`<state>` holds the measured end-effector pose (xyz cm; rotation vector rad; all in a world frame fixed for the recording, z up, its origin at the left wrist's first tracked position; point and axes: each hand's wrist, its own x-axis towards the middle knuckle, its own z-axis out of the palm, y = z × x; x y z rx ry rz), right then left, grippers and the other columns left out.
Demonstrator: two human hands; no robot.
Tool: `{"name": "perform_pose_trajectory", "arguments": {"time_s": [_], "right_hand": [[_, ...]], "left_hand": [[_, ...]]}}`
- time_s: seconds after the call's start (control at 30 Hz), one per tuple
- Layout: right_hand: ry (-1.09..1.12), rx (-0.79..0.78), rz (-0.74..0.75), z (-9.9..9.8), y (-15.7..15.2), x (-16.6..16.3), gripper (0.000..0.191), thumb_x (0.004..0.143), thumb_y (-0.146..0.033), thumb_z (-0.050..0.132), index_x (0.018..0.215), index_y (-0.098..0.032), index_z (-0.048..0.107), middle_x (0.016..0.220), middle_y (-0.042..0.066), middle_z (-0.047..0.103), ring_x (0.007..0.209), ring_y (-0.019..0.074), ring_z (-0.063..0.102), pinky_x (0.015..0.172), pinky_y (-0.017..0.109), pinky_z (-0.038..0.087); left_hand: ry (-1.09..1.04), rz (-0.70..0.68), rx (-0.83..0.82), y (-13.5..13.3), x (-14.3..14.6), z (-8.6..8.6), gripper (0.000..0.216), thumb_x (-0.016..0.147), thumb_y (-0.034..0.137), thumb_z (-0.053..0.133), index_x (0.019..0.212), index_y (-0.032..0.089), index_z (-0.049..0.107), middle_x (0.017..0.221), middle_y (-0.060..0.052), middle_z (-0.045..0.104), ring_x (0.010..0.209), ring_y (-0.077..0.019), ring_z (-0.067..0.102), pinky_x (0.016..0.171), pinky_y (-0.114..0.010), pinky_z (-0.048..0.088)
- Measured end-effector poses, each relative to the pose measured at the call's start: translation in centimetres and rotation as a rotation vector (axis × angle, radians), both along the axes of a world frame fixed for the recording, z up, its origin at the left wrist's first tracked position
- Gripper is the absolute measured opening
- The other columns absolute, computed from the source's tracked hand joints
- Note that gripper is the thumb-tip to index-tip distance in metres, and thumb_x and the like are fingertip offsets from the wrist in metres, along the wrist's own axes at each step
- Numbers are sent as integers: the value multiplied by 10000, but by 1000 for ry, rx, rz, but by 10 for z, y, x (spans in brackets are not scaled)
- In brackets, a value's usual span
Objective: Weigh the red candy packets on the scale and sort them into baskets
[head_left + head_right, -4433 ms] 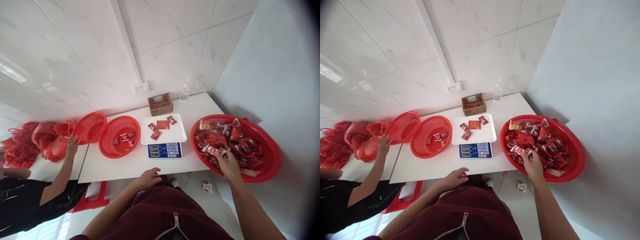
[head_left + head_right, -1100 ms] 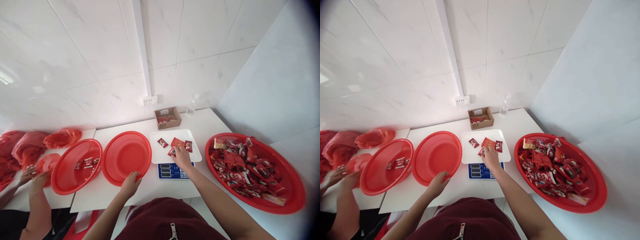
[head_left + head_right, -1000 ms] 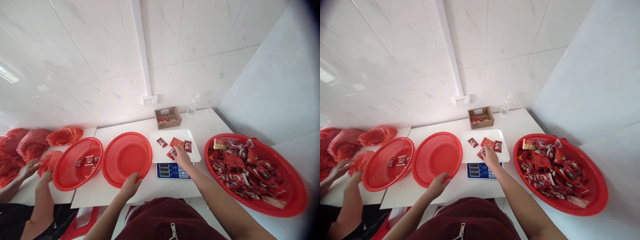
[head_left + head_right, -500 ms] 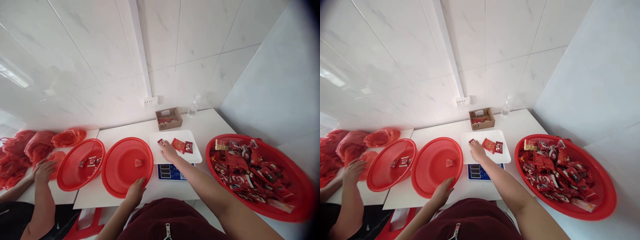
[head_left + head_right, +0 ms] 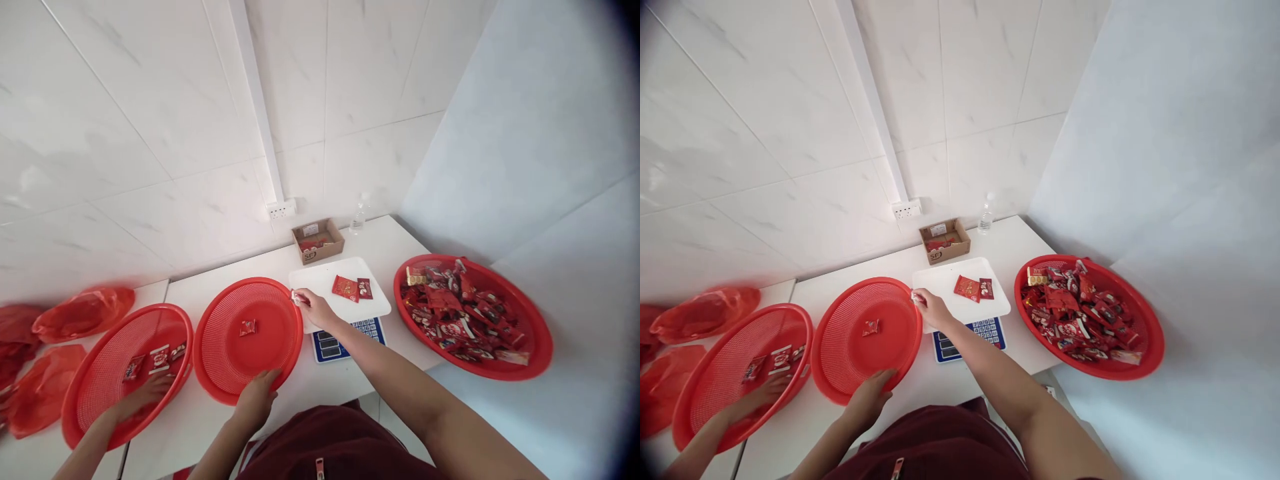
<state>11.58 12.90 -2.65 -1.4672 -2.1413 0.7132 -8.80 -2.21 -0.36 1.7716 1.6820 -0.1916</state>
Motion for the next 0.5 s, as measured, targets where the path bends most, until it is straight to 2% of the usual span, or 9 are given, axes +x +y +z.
{"name": "perform_pose_trajectory", "arguments": {"time_s": [0.07, 0.1, 0.17, 0.27, 0.37, 0.5], "right_hand": [[55, 46, 0, 3, 3, 3, 440, 905, -311, 434, 1341, -247, 429, 1329, 45, 546, 1202, 164, 500, 983, 294, 398], [14, 51, -47, 2, 6, 10, 489, 886, -312, 471, 1363, -225, 412, 1385, 77, 489, 1270, 198, 433, 1028, 339, 355], [-185, 0, -217, -2, 14, 33, 543, 862, -297, 508, 1384, -199, 395, 1464, 129, 373, 1360, 285, 283, 1074, 462, 260], [-433, -151, -387, -13, 19, 71, 588, 841, -329, 544, 1397, -257, 369, 1506, 108, 295, 1380, 370, 169, 1040, 596, 194], [-494, -171, -387, -21, 14, 88, 512, 860, -353, 514, 1356, -296, 402, 1440, 85, 395, 1332, 335, 259, 1009, 559, 251], [-482, -117, -422, -25, 6, 78, 381, 892, -264, 440, 1272, -259, 471, 1264, 131, 517, 1194, 307, 386, 922, 495, 341]], "left_hand": [[10, -38, -3, 3, -3, 1, 506, 765, 123, 486, 1230, 309, 558, 1262, -16, 605, 1155, -231, 558, 932, -297, 430], [18, -52, -7, 5, -5, 1, 507, 764, 119, 487, 1230, 306, 555, 1266, -14, 601, 1155, -224, 557, 933, -293, 429], [21, -75, -10, 7, -10, 3, 502, 761, 114, 490, 1229, 285, 555, 1272, -30, 596, 1152, -226, 558, 936, -304, 425], [16, -92, -10, 11, -19, 5, 496, 757, 94, 491, 1211, 276, 569, 1257, -42, 606, 1144, -235, 561, 931, -323, 421], [-10, -92, -14, 13, -29, 7, 496, 751, 80, 489, 1200, 269, 580, 1232, -49, 621, 1138, -248, 561, 921, -340, 419], [-57, -106, -17, 16, -35, 7, 491, 741, 87, 496, 1202, 231, 583, 1227, -83, 621, 1136, -267, 557, 923, -360, 408]]}}
